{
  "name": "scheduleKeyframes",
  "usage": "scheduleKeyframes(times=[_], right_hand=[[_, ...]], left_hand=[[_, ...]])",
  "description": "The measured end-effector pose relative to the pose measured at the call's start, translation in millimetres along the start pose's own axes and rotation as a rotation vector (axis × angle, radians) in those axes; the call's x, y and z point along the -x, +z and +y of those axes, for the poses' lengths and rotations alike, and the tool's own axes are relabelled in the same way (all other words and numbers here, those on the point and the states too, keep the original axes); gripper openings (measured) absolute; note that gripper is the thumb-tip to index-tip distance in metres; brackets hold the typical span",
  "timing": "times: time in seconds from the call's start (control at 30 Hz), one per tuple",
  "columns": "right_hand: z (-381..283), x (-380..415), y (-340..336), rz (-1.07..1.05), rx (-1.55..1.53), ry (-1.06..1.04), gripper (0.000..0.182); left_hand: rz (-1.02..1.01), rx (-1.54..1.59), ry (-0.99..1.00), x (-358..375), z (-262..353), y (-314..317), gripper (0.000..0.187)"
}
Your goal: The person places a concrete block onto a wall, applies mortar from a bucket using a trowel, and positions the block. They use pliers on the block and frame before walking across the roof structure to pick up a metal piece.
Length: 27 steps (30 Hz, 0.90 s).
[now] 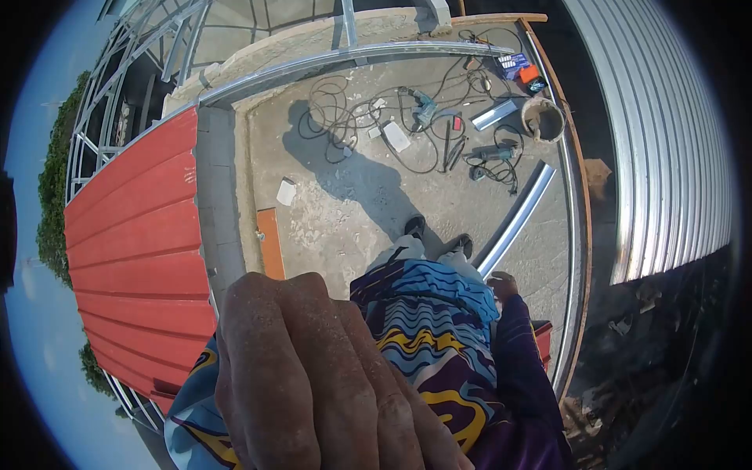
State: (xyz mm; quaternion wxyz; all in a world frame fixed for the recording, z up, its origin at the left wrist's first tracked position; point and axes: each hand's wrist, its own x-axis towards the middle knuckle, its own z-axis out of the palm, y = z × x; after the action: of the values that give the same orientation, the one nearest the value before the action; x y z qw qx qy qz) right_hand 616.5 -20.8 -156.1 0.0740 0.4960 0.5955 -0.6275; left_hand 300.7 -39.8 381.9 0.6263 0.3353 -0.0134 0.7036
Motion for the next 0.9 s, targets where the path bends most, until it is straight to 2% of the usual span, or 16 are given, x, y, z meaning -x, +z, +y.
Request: scheduleKeyframes(times=[0.03,0.07,0.1,0.13,0.17,0.23,0.33,0.43,0.47,0.5,0.57,0.7,0.77,0.83,0.87,0.9], right_hand=[[-56.3,10.7,-23.9,0.045,-0.446,0.430,0.038],[-62.2,3.8,-48.0,0.061,-0.430,0.404,0.044],[-66.6,2.3,-70.6,0.126,-0.494,0.304,0.043],[-75.8,-4.0,-89.0,0.249,-0.397,0.286,0.041],[-73.3,-13.6,-108.5,0.324,-0.451,0.256,0.043],[-76.7,-37.6,-141.3,0.428,-0.546,0.329,0.037],[-124.8,-50.0,-147.4,0.420,-0.558,0.295,0.034],[-151.5,-42.9,-129.0,0.402,-0.450,0.261,0.032],[-155.3,-43.6,-116.9,0.336,-0.420,0.182,0.031],[-151.8,-47.6,-104.5,0.274,-0.394,0.099,0.030],[-149.5,-48.8,-73.2,0.215,-0.367,0.096,0.027],[-129.3,-36.3,-23.6,0.013,-0.284,0.234,0.027],[-92.5,-35.0,-14.1,-0.065,-0.409,0.285,0.027],[-45.5,-40.8,-13.6,-0.054,-0.313,0.243,0.026],[-28.4,-35.8,-14.0,-0.063,-0.304,0.229,0.026],[-11.0,-31.5,-15.4,0.002,-0.298,0.282,0.027]], left_hand=[[-0.070,0.018,-0.240,2.0,9.7,2.1,0.038],[-0.038,0.013,-0.227,3.8,1.1,6.0,0.038],[-0.012,0.093,0.006,4.7,-16.5,11.1,0.026],[-0.001,0.158,0.236,7.4,-25.3,15.0,0.015],[-0.001,0.129,0.241,11.8,-22.7,17.4,0.015],[0.125,0.005,0.583,18.7,-11.9,19.1,0.022],[0.108,-0.105,0.667,22.5,-2.8,24.1,0.020],[0.099,-0.145,0.646,29.3,2.3,23.2,0.017],[0.107,-0.146,0.621,32.0,3.7,22.6,0.017],[0.108,-0.148,0.598,35.6,3.4,21.6,0.016],[0.112,-0.154,0.568,40.5,3.5,19.1,0.014],[0.136,-0.253,0.586,48.3,17.1,23.0,0.010],[0.151,-0.332,0.547,50.6,27.2,30.7,0.008],[0.032,-0.381,0.567,46.4,34.1,23.3,0.006],[-0.286,-0.432,0.748,28.9,39.4,0.0,0.003],[-0.297,-0.444,0.754,29.0,39.9,-0.1,0.003]])
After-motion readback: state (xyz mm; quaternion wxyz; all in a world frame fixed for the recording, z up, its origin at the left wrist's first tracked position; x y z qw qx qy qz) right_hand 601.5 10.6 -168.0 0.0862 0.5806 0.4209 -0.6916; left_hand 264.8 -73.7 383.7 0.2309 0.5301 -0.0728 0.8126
